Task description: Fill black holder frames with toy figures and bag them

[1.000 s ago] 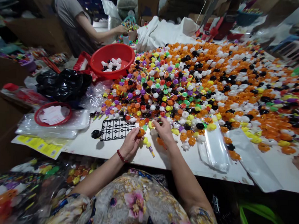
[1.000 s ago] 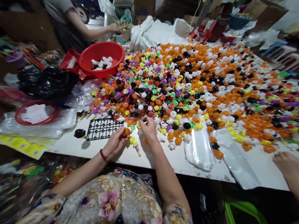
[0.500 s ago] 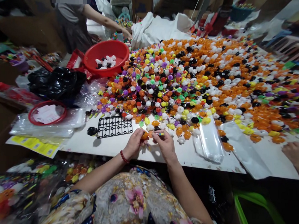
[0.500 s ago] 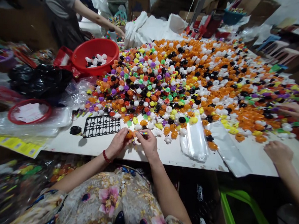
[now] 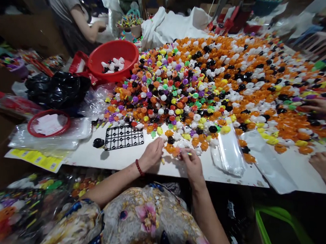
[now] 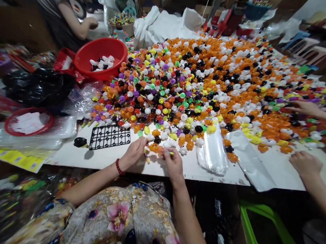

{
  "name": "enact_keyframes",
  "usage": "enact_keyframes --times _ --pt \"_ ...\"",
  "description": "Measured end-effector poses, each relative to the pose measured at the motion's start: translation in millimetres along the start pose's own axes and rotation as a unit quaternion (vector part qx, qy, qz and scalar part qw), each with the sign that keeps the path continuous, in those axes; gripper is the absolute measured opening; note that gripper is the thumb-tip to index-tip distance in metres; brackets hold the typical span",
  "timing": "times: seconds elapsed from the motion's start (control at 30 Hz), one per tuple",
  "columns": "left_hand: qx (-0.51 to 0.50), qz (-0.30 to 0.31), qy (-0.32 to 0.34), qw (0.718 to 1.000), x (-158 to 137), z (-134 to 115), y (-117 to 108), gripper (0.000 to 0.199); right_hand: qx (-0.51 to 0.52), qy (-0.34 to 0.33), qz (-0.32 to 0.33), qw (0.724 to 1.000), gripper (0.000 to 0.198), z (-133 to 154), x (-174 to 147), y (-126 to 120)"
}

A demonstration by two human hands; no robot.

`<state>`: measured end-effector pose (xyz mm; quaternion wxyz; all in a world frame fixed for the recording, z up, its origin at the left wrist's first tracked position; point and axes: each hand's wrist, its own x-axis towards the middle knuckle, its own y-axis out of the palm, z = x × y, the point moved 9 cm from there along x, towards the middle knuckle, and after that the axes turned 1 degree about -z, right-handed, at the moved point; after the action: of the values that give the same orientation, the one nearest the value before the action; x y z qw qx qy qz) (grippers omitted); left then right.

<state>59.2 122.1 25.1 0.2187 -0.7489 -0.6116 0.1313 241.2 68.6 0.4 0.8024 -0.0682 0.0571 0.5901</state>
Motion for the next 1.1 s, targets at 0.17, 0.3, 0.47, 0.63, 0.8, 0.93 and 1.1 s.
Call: enact_keyframes --times 0.17,0.3,0.47,0.63,0.8,0.93,1.1 --pt "0.294 0.071 0.151 0.941 54.4 -5.5 4.0 0.027 -0.235 -0.134 -0.157 0.950 0.054 16.3 27.0 -64.8" --pt "0.332 0.123 0.186 0.917 73.2 6.4 18.2 0.017 -0.413 -0.294 -0.219 0.834 0.046 57.6 35.3 -44.9" --pt "0.153 -0.067 0.165 0.972 62.3 9.2 -20.6 0.020 -0.500 -0.349 0.037 0.791 0.029 68.1 62.5 74.7" --pt "-0.276 -0.207 -0.038 0.938 27.3 56.8 -66.0 0.023 -0.587 -0.303 0.173 0.731 0.022 51.3 89.1 155.6" --pt "-0.538 -0.153 -0.190 0.807 7.2 74.9 -51.8 0.024 -0.553 -0.288 0.185 0.760 0.018 46.7 94.9 161.6" --pt "-0.594 -0.148 -0.216 0.761 1.9 70.6 -45.7 0.019 -0.420 -0.307 0.180 0.835 0.022 51.1 65.1 134.6" --pt "-0.586 -0.114 -0.200 0.777 1.1 56.6 -31.2 0.024 -0.282 -0.340 0.182 0.878 0.030 60.3 13.0 101.5"
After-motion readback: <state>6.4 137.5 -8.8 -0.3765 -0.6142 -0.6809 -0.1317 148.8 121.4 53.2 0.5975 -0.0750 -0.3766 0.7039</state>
